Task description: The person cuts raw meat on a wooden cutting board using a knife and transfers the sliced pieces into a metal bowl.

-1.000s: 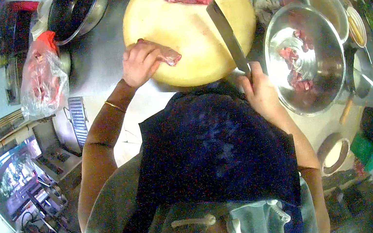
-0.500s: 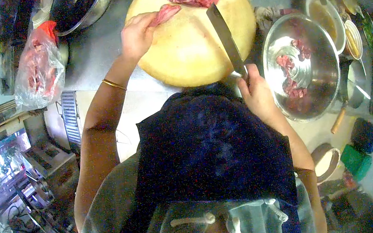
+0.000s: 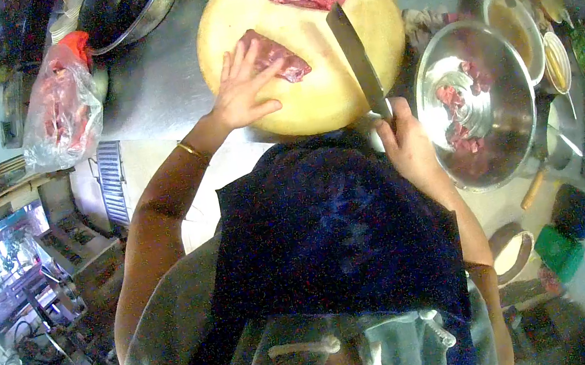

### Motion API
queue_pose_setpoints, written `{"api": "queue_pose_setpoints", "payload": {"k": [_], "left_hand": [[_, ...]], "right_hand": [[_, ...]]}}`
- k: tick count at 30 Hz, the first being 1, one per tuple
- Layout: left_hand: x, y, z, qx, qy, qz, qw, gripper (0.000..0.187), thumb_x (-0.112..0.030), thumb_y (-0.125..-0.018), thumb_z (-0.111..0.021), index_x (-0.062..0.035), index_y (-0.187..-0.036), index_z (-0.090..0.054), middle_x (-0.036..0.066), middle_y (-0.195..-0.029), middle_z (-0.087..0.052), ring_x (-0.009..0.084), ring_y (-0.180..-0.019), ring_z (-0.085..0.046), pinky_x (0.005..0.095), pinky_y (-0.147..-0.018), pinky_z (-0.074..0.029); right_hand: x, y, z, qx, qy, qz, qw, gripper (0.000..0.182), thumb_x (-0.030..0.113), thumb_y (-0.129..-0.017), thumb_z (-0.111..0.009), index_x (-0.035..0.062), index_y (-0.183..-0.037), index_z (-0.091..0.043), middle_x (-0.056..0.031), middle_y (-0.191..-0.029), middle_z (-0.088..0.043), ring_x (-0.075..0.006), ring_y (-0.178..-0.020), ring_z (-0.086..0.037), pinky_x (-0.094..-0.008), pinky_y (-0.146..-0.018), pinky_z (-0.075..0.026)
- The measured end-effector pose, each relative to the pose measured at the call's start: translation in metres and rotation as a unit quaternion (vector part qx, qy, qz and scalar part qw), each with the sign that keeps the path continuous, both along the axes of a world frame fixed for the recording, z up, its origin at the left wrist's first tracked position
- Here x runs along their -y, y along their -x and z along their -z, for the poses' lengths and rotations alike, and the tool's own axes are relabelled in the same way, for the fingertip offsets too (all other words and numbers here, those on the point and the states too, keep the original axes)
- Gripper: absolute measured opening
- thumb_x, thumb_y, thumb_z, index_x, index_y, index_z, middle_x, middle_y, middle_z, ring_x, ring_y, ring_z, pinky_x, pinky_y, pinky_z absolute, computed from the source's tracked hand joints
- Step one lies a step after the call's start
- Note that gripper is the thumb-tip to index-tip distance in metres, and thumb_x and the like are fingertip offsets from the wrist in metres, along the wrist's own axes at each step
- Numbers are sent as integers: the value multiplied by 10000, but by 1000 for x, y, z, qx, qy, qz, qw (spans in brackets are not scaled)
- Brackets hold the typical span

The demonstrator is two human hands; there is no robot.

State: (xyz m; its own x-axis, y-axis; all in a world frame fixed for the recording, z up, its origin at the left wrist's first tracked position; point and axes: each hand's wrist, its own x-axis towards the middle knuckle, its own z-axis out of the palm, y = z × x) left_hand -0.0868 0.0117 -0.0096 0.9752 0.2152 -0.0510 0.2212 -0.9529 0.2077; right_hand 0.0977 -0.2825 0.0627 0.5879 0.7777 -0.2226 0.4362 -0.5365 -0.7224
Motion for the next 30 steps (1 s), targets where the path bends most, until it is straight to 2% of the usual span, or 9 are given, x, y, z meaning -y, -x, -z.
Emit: {"api": "queue_pose_setpoints", "payload": {"k": [2,5,8,9,11,15,20,26,30], "left_hand": [[-1,8,0,6,9,-8,1000,820,-636,-818,-618,-309,-1521,-351,174,-1629,-113,395,-1503,-56,598,-1182,-39],[-3,12,3,40,40,5,998,689,-559,-848,-632,-267,-1453,-479,131,-1600,-257,382,-1490,-156,597,-1183,-80],[-2,16,0,181,17,25,983,451,-425,-832,-685,-245,-1246,-663,44,-1381,-552,289,-1329,-458,501,-1166,-258],[-2,16,11,216,57,20,975,342,-355,-810,-699,-218,-1123,-714,20,-1282,-603,267,-1260,-501,458,-1116,-330],[4,11,11,216,59,-1,974,338,-329,-794,-703,-204,-1108,-704,12,-1240,-605,262,-1222,-507,454,-1076,-354],[11,0,8,215,37,-42,975,310,-281,-780,-703,-180,-1072,-684,23,-1150,-593,252,-1152,-513,444,-1011,-382],[9,-2,12,173,32,-51,983,317,-316,-778,-693,-203,-1073,-679,44,-1137,-574,272,-1171,-492,454,-1036,-361],[8,-3,8,145,-7,-53,988,329,-379,-766,-678,-232,-1060,-687,58,-1147,-567,294,-1182,-479,476,-1071,-336],[7,-3,12,150,8,-62,987,349,-390,-735,-692,-241,-1051,-694,56,-1137,-572,290,-1179,-482,476,-1094,-324]], "right_hand": [[-3,-3,-1,12,-13,-17,1000,278,162,-943,-578,47,-1179,-489,-239,-802,-640,-436,-773,-654,-481,-646,-502],[-14,-9,-5,46,-17,-83,995,273,168,-936,-592,61,-1169,-498,-218,-812,-648,-420,-783,-661,-481,-648,-510],[-41,-12,-12,120,10,-169,978,288,185,-924,-607,70,-1165,-498,-196,-845,-656,-400,-792,-665,-485,-664,-522],[-53,-12,-17,140,26,-198,970,296,192,-919,-611,73,-1165,-497,-191,-861,-658,-395,-800,-665,-486,-675,-526],[-74,-9,-26,131,33,-242,961,308,213,-907,-616,74,-1150,-491,-181,-915,-661,-378,-836,-667,-479,-715,-534],[-97,-4,-24,117,50,-262,957,267,202,-908,-607,64,-1103,-488,-182,-910,-660,-374,-851,-667,-483,-734,-530],[-101,-4,-15,154,82,-276,945,230,198,-904,-602,62,-1050,-489,-180,-886,-660,-368,-808,-672,-474,-701,-537],[-102,-2,-14,215,23,-308,926,222,190,-882,-615,74,-1030,-498,-176,-821,-671,-368,-682,-676,-469,-583,-543],[-113,-1,-12,213,39,-315,924,201,193,-891,-595,66,-1012,-496,-185,-761,-669,-380,-662,-677,-486,-592,-544]]}}
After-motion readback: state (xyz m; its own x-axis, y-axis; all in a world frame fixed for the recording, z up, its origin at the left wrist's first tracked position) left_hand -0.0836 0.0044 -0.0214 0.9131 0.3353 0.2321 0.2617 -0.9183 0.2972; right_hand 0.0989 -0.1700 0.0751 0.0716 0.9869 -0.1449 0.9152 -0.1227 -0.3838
